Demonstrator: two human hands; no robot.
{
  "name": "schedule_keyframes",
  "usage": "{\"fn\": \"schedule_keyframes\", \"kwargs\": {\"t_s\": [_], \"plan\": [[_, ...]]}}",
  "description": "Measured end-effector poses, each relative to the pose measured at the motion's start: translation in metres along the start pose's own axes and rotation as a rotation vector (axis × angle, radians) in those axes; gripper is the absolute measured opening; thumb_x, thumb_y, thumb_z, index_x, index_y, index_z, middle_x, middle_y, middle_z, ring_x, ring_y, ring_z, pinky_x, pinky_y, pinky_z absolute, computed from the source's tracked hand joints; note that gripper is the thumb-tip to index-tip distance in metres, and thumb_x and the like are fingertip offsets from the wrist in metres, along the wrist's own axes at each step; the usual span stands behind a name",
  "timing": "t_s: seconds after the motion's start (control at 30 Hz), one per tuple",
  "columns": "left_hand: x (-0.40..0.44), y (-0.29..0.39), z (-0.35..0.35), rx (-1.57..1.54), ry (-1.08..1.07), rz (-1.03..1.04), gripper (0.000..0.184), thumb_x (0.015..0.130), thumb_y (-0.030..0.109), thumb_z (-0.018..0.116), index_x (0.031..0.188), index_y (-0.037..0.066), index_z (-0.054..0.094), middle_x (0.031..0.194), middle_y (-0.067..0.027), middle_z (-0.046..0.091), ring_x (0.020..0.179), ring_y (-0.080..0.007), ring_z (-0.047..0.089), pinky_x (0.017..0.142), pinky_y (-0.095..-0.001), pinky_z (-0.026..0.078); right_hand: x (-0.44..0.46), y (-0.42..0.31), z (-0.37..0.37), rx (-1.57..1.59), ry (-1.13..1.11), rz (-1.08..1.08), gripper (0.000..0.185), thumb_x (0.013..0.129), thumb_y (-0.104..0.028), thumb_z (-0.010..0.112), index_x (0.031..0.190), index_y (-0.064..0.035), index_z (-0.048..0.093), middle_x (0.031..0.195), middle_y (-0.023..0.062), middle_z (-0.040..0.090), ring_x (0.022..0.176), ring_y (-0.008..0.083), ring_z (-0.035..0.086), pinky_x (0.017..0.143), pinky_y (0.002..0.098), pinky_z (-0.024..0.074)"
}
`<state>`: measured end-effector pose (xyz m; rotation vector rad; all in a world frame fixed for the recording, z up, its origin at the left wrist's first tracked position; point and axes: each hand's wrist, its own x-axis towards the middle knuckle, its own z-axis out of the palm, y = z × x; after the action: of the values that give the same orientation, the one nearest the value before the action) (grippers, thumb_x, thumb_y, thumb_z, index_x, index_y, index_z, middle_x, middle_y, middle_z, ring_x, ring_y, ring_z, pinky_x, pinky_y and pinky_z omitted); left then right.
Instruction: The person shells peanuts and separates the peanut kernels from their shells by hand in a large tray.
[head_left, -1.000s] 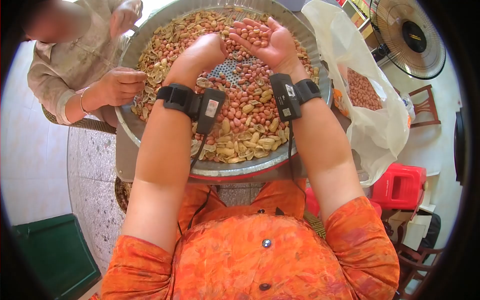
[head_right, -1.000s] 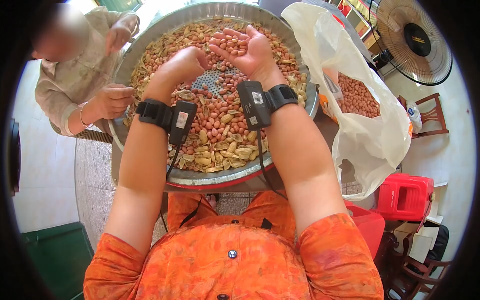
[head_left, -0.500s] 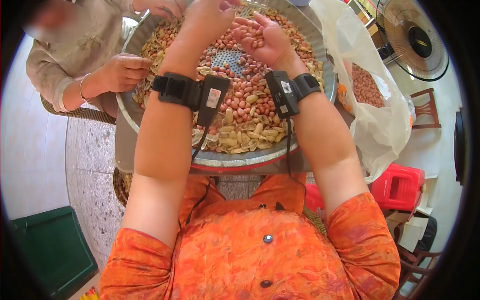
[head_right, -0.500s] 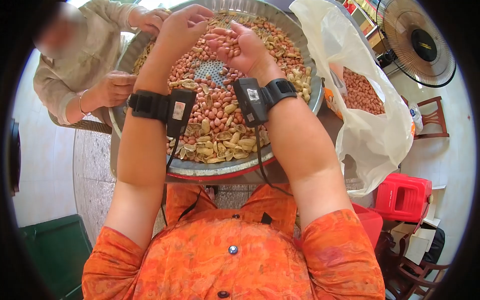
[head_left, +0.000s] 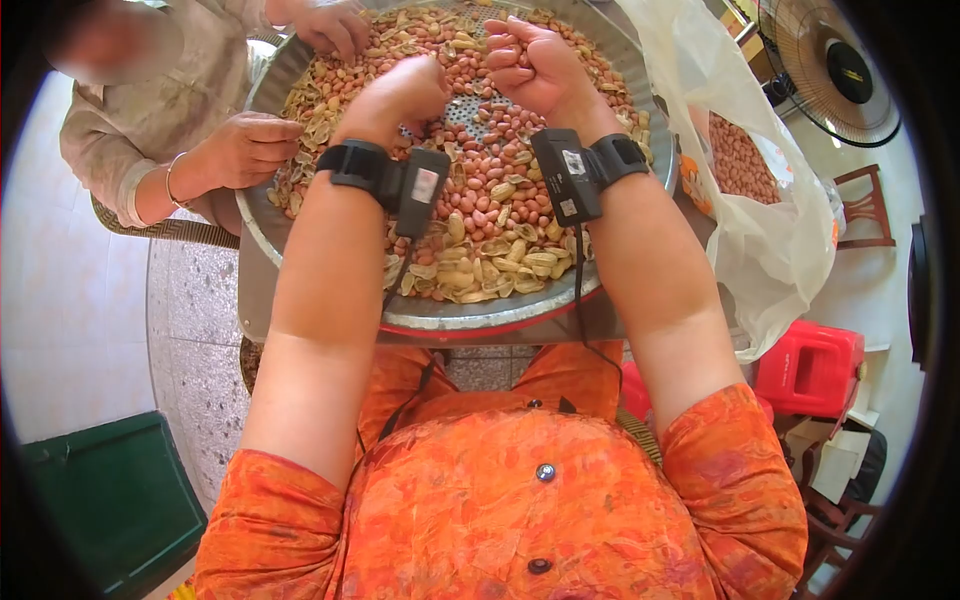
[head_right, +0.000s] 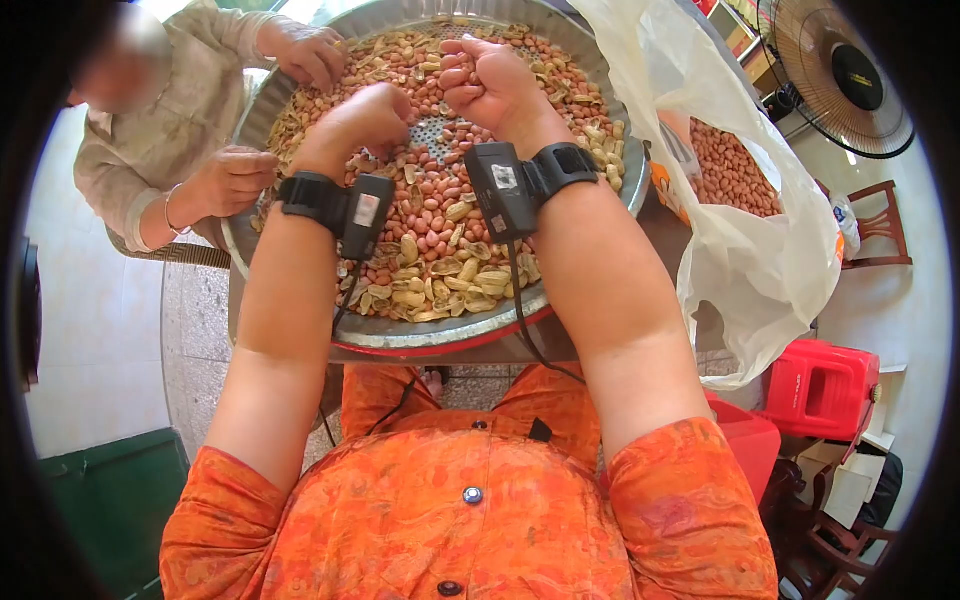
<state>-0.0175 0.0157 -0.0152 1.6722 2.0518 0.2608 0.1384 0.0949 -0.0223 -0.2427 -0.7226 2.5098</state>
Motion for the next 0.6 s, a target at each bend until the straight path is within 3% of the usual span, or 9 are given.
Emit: {"fn": "schedule_keyframes", "kwargs": {"t_s": [0.07,0.1,0.2,0.27,0.3,0.37,0.5,0.57,0.6], "plan": [[-0.003,-0.007,-0.009,-0.19,0.12,0.007,0.015,0.068,0.005,0.057,0.08,-0.003,0.058,0.058,-0.0074,0.055,0.047,-0.0139,0.054,0.041,-0.0261,0.045,-0.004,0.001,0.003,-0.055,0.059,0.022,0.019,0.091,-0.021,0.036,0.093,-0.0033,0.042,0.067,-0.0003,0.039,0.051,0.0047,0.037,0.034,0.0138,0.0259],[0.0,-0.009,-0.017,-0.18,0.135,-0.073,0.018,0.068,0.006,0.057,0.084,-0.002,0.057,0.056,-0.0065,0.054,0.048,-0.0138,0.054,0.041,-0.026,0.046,-0.005,0.002,0.007,-0.115,0.115,0.045,0.02,0.091,-0.022,0.037,0.093,-0.0028,0.043,0.068,0.0001,0.04,0.052,0.0039,0.038,0.033,0.0126,0.0265],[-0.007,-0.008,-0.023,-0.195,0.266,-0.025,0.021,0.071,0.006,0.056,0.091,-0.001,0.055,0.055,-0.0056,0.053,0.046,-0.0135,0.053,0.043,-0.0249,0.046,-0.002,0.006,0.011,-0.15,0.171,0.103,0.022,0.091,-0.024,0.037,0.092,-0.0026,0.043,0.068,0.0008,0.041,0.051,0.0037,0.037,0.032,0.012,0.0256],[-0.008,0.002,-0.027,-0.245,0.34,0.23,0.021,0.074,0.005,0.055,0.094,-0.001,0.054,0.058,-0.0055,0.054,0.05,-0.0127,0.054,0.044,-0.0221,0.045,-0.003,0.011,0.015,-0.169,0.201,0.143,0.025,0.09,-0.026,0.037,0.091,-0.0023,0.044,0.069,0.0036,0.044,0.05,0.0047,0.038,0.032,0.0122,0.0259],[-0.012,0.011,-0.027,-0.245,0.34,0.229,0.021,0.074,0.005,0.055,0.094,-0.001,0.054,0.058,-0.0055,0.054,0.05,-0.0127,0.054,0.044,-0.0221,0.045,-0.003,0.012,0.015,-0.189,0.232,0.181,0.027,0.09,-0.028,0.037,0.089,-0.0021,0.045,0.07,0.0065,0.048,0.049,0.0058,0.039,0.031,0.0125,0.0262],[-0.019,0.024,-0.023,-0.752,0.326,0.554,0.019,0.077,0.004,0.053,0.095,0.0,0.053,0.063,-0.0052,0.056,0.056,-0.0119,0.054,0.045,-0.0194,0.042,-0.001,0.014,0.012,-0.162,0.17,0.199,0.029,0.09,-0.029,0.036,0.09,-0.0019,0.046,0.069,0.0065,0.048,0.049,0.006,0.039,0.031,0.0124,0.0257],[-0.002,-0.003,-0.026,-0.587,0.457,0.458,0.021,0.073,0.009,0.058,0.093,0.001,0.056,0.067,-0.0058,0.057,0.063,-0.0124,0.056,0.048,-0.0223,0.044,0.008,0.013,0.0,-0.059,-0.058,0.145,0.028,0.09,-0.027,0.037,0.094,-0.0014,0.046,0.072,0.0066,0.049,0.052,0.0067,0.042,0.031,0.0129,0.0264],[0.002,-0.014,-0.018,0.085,0.417,0.116,0.024,0.068,0.014,0.063,0.087,0.001,0.058,0.068,-0.0086,0.058,0.065,-0.0141,0.057,0.052,-0.0265,0.046,0.006,0.011,-0.002,-0.064,-0.062,0.088,0.026,0.09,-0.026,0.037,0.095,-0.0012,0.046,0.074,0.0069,0.049,0.053,0.0072,0.043,0.032,0.0133,0.0274],[0.0,-0.018,-0.014,0.086,0.354,-0.002,0.023,0.064,0.016,0.063,0.082,0.001,0.06,0.072,-0.0122,0.06,0.069,-0.0188,0.06,0.058,-0.0306,0.047,0.006,0.009,-0.001,-0.07,-0.068,0.03,0.025,0.09,-0.024,0.038,0.096,-0.001,0.045,0.076,0.0071,0.049,0.055,0.0078,0.043,0.034,0.0138,0.0284]]}}
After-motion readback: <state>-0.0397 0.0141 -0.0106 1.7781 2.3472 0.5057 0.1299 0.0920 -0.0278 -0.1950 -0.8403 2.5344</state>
